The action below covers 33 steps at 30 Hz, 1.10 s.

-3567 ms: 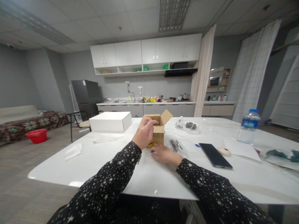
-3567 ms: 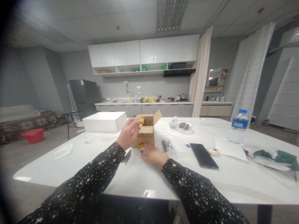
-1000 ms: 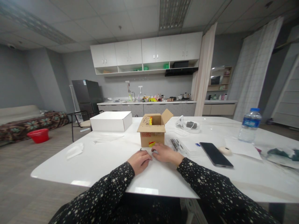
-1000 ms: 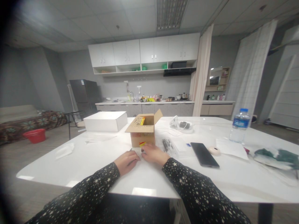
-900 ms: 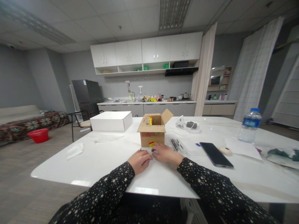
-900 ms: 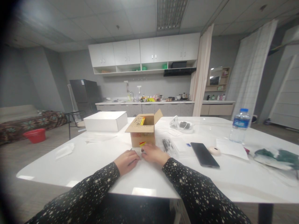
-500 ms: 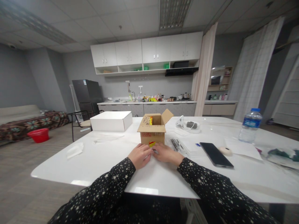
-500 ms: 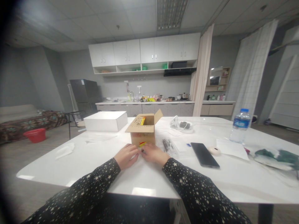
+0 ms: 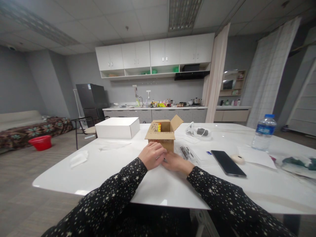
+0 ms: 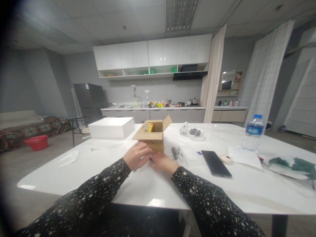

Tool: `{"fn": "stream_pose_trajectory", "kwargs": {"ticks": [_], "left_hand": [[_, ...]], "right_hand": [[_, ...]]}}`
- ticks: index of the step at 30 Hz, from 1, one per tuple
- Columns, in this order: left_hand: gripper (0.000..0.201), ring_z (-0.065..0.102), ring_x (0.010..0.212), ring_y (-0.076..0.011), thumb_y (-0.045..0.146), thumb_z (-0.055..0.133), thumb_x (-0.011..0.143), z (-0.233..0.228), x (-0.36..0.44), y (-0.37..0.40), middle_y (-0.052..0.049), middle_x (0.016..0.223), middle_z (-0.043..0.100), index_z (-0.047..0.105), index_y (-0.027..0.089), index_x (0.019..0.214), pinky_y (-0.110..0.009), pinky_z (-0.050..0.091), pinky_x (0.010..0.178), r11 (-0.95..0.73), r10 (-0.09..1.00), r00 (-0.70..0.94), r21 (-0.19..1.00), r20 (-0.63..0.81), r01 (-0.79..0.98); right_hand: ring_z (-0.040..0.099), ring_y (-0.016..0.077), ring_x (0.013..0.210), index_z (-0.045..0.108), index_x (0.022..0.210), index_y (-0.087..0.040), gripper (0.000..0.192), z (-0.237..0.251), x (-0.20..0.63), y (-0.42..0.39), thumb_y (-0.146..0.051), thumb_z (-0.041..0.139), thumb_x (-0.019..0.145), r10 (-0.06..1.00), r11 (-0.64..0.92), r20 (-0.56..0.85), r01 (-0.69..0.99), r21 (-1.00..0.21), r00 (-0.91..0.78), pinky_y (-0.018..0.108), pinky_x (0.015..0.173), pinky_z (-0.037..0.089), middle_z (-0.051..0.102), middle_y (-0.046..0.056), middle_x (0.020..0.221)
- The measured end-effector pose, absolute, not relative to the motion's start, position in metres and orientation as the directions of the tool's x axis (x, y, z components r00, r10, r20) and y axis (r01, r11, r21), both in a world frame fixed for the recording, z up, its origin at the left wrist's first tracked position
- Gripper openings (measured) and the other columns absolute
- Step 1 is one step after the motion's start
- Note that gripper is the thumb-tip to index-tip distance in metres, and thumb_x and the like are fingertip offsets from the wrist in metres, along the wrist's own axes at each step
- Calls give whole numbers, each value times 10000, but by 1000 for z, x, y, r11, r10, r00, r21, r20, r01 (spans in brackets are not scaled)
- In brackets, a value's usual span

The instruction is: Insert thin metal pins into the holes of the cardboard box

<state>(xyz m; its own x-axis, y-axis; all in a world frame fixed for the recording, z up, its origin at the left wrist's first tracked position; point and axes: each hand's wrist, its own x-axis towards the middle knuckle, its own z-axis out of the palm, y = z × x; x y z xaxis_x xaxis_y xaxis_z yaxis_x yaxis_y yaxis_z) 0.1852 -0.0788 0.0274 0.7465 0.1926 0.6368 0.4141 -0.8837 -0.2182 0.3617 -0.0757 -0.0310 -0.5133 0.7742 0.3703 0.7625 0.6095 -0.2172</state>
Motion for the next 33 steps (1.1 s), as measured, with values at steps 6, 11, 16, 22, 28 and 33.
{"fn": "stream_pose_trajectory", "kwargs": {"ticks": [6,11,16,22,28,33], "left_hand": [[166,578,873,-180,171,476,885,42,197,-81,-51,915,645,635,184,931,-340,443,811,-876,148,692,-231,707,423],[175,586,950,-189,145,499,857,51,206,-78,-53,996,660,633,188,961,-371,437,896,-864,131,637,-227,760,448],[215,601,1060,-209,165,499,862,52,209,-76,-58,1113,683,624,183,1036,-388,441,948,-854,179,620,-192,764,484],[241,609,1116,-205,292,463,932,48,210,-71,-50,1179,689,624,208,1090,-395,440,1013,-813,375,633,-88,678,575],[321,550,1239,-221,353,441,953,50,213,-71,-70,1315,628,617,194,1168,-400,395,1083,-777,452,637,-74,625,625],[372,500,1298,-231,400,423,962,54,217,-74,-76,1366,593,600,195,1217,-411,360,1111,-747,502,638,-77,584,660]], "right_hand": [[603,263,1060,597,1128,-124,292,-25,362,-79,-194,487,866,811,565,337,791,-236,-478,359,900,462,651,161,1155],[635,267,963,611,1099,-105,297,-20,366,-80,-212,494,848,824,546,320,806,-227,-468,354,831,488,672,170,1092],[625,256,993,618,1100,-120,295,-21,366,-79,-204,503,842,816,561,320,795,-231,-482,341,861,474,671,157,1115],[614,254,1013,610,1102,-112,316,-28,367,-74,-193,509,813,824,549,322,797,-251,-466,336,879,464,671,158,1121],[613,259,1016,614,1099,-106,324,-27,367,-76,-184,499,807,807,570,347,784,-244,-479,336,890,461,673,164,1113],[606,271,1026,612,1099,-100,327,-27,366,-76,-193,500,806,807,568,348,789,-235,-477,344,888,462,662,174,1133]]}}
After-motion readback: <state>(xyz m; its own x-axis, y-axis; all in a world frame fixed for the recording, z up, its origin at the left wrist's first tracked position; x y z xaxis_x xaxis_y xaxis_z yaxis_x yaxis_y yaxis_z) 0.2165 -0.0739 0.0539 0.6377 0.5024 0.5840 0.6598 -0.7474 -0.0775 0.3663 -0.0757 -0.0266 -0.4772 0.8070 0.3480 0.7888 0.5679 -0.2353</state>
